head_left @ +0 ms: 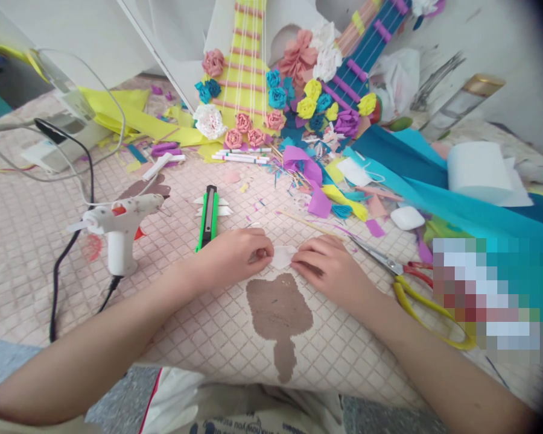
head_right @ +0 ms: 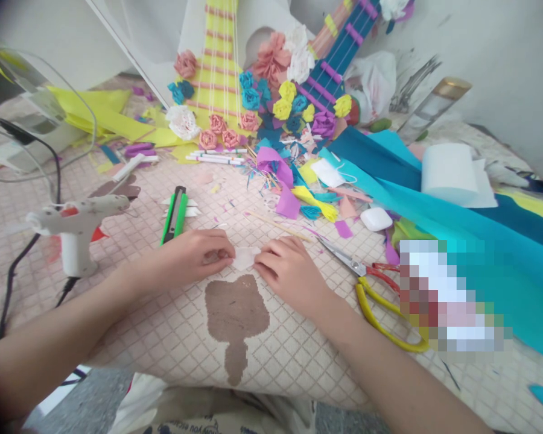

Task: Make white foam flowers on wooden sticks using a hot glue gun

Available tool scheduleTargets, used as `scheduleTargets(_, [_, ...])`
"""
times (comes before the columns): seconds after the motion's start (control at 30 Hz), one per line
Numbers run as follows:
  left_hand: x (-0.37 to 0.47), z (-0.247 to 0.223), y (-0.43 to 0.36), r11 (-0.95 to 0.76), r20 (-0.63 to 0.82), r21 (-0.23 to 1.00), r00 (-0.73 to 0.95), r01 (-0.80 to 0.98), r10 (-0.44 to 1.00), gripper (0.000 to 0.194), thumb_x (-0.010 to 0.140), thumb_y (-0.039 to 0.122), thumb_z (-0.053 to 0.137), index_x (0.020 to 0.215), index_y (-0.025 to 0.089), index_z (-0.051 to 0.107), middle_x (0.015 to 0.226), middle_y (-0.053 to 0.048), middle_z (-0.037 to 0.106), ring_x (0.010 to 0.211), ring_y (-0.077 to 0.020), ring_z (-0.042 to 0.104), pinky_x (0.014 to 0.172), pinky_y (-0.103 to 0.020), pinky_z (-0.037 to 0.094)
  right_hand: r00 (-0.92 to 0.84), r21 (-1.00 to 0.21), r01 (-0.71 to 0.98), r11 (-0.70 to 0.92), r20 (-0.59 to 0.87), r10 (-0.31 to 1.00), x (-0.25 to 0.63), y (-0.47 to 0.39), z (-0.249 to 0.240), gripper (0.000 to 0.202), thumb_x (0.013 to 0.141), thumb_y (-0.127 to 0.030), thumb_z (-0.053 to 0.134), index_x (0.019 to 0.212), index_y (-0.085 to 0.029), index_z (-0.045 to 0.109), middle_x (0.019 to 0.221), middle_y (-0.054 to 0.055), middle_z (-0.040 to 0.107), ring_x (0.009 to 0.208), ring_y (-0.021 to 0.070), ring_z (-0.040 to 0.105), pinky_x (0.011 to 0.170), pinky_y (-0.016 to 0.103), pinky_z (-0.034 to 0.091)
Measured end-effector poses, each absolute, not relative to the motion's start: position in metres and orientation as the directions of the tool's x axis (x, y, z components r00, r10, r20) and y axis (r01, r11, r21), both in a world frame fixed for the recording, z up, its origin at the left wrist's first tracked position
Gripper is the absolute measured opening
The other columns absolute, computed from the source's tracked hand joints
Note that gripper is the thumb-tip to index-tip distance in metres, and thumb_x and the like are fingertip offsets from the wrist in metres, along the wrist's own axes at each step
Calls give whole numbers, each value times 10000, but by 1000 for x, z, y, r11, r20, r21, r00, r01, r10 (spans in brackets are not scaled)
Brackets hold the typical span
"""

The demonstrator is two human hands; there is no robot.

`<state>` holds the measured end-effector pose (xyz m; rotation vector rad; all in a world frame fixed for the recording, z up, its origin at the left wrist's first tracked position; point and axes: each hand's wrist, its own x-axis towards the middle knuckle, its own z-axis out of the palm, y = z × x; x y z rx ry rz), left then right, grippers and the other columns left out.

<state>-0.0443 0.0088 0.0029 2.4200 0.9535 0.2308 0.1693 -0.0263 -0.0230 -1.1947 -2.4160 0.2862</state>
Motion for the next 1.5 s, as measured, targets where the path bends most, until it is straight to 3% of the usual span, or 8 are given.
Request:
scheduleTargets(0.53, [-44, 5, 10, -635, -69, 562, 795, 530, 602, 188, 839, 176, 445, 818, 150, 630, 767, -25, 586, 741, -128, 536, 682, -238, 413, -545, -353, 701, 620, 295, 785, 170, -26, -24, 136, 846, -221, 545, 769, -187, 652, 782, 38, 630, 767, 167, 540, 779, 339, 402])
scheduleTargets(0.9, [-43, -7, 11, -629, -30, 588, 790, 510, 612, 197, 856, 194, 443, 879, 166, 637, 814, -30, 594, 765, -130, 541, 704, -244, 416, -543, -352, 710, 610, 278, 792, 170, -26, -25, 120, 839, -211, 553, 784, -189, 656, 791, 37, 633, 788, 168, 548, 788, 340, 406])
scheduleTargets(1.2, [-39, -7, 9, -583, -3, 585, 721, 564, 693, 97, 781, 163, 523, 861, 167, 578, 659, 30, 509, 606, -96, 469, 581, -219, 361, -545, -350, 707, 615, 285, 788, 169, -26, -24, 126, 842, -213, 554, 776, -182, 656, 797, 39, 636, 776, 167, 544, 777, 332, 408])
scheduleTargets(1.5, [-37, -4, 7, -562, -31, 597, 716, 573, 698, 51, 764, 133, 531, 736, 156, 567, 634, 33, 490, 586, -86, 445, 563, -209, 343, -544, -352, 706, 615, 288, 788, 169, -26, -23, 131, 846, -213, 546, 772, -183, 650, 789, 36, 631, 772, 168, 533, 779, 339, 404])
